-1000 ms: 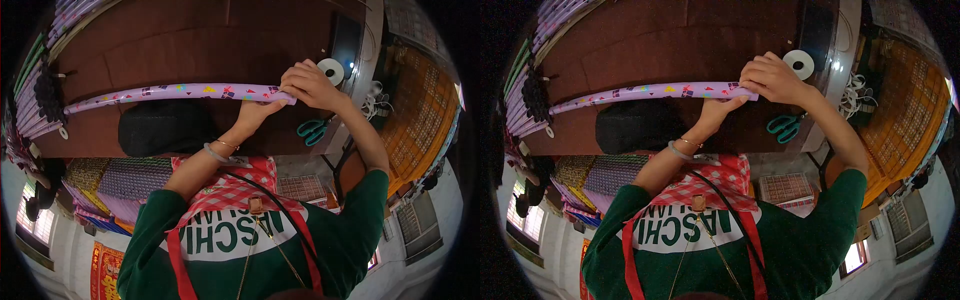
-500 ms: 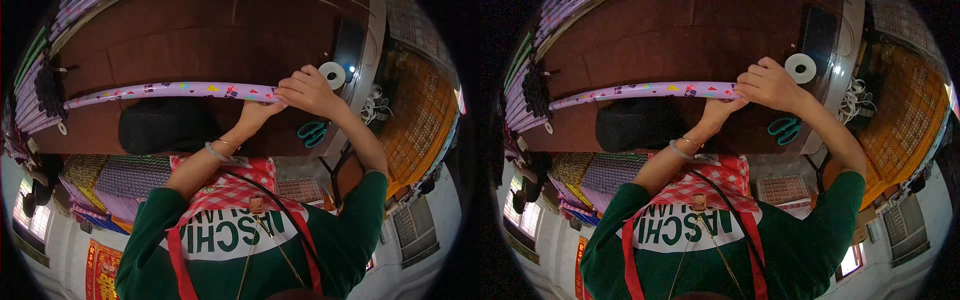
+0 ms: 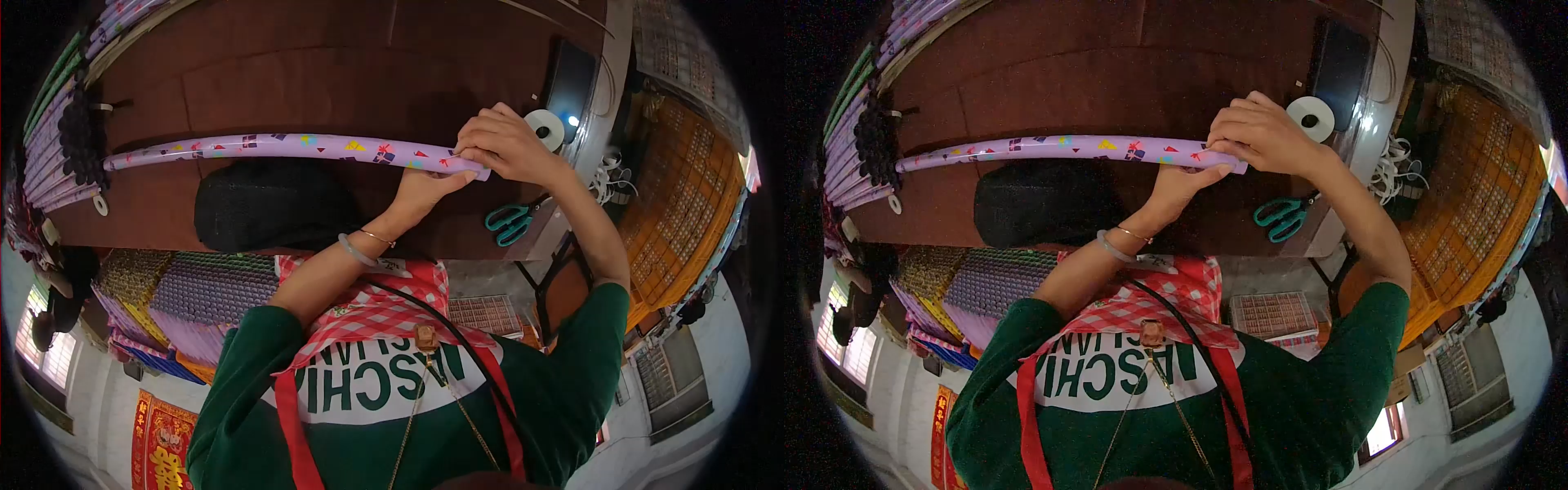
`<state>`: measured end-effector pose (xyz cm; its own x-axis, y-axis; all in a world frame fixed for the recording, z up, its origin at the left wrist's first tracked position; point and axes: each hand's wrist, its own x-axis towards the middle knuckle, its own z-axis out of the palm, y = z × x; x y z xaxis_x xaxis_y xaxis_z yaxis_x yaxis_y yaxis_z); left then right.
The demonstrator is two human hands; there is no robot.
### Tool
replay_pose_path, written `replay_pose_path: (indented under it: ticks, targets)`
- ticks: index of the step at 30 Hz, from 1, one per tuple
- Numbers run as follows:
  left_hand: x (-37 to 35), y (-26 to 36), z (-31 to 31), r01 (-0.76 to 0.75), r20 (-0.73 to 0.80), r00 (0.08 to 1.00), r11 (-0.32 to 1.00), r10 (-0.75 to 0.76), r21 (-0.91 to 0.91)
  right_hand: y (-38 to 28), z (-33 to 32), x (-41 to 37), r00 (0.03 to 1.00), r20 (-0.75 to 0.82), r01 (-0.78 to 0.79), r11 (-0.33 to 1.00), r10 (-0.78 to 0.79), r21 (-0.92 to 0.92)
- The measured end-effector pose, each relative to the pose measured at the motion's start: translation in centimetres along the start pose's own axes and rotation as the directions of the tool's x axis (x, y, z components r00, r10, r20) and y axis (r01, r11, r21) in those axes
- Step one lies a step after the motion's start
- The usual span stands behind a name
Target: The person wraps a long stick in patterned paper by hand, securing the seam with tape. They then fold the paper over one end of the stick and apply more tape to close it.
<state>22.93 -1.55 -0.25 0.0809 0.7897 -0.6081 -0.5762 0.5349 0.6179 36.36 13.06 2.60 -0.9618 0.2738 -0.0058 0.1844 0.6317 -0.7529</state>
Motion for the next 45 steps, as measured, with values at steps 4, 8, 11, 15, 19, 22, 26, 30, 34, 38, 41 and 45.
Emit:
replay_pose_path:
  ticks: [4,8,11,15,19,22,26,30,34,38,41,45]
  targets:
    - [0.1,-0.5,0.0,-0.002,-0.02,1.0,1.0,0.002,-0.01,-0.7,-0.2,0.2,0.999,-0.048,-0.004,1.0,0.004,0.001]
    - [0.1,-0.7,0.0,-0.059,-0.005,0.998,0.997,0.059,-0.05,-1.4,0.5,0.7,0.986,-0.11,0.102,0.978,-0.124,-0.184]
    - [0.1,-0.8,0.0,-0.074,-0.028,0.997,0.996,0.072,-0.042,-1.5,0.5,0.8,0.986,-0.085,0.123,0.967,-0.145,-0.225]
    - [0.3,-1.2,-0.2,-0.048,-0.055,0.997,0.999,0.048,0.001,-2.0,1.0,0.8,0.968,-0.12,0.165,0.923,-0.218,-0.347]
    - [0.2,-1.1,-0.2,-0.061,-0.043,0.997,0.998,0.06,-0.022,-1.9,1.4,1.0,0.967,-0.184,0.11,0.943,-0.174,-0.315]
    - [0.0,-0.2,0.1,-0.07,-0.019,0.997,0.997,0.069,-0.033,-1.7,1.4,1.2,0.976,-0.186,0.064,0.97,-0.109,-0.235]
    - [0.0,0.0,0.1,-0.086,-0.012,0.996,0.996,0.086,0.024,-1.1,1.3,1.4,0.99,-0.132,0.025,0.992,-0.042,-0.127]
    - [0.1,-0.3,-0.2,-0.079,0.004,0.997,0.996,0.079,0.037,-0.7,1.4,1.3,0.995,-0.099,-0.006,0.999,0.0,-0.051]
    - [0.0,-0.4,-0.2,-0.066,0.01,0.998,0.998,0.067,-0.006,-0.8,0.8,1.3,0.998,-0.059,0.0,0.999,-0.002,-0.033]
    - [0.1,-0.6,-0.2,-0.07,0.006,0.998,0.997,0.07,-0.027,-1.3,0.5,1.4,0.997,-0.078,0.024,0.996,-0.03,-0.083]
    - [0.2,-0.9,-0.3,-0.094,0.002,0.996,0.993,0.094,-0.067,-2.1,0.7,2.0,0.988,-0.105,0.096,0.983,-0.113,-0.154]
    - [0.2,-1.2,-0.3,-0.107,-0.048,0.993,0.994,0.107,0.002,-1.9,1.4,2.0,0.981,-0.11,0.131,0.968,-0.157,-0.215]
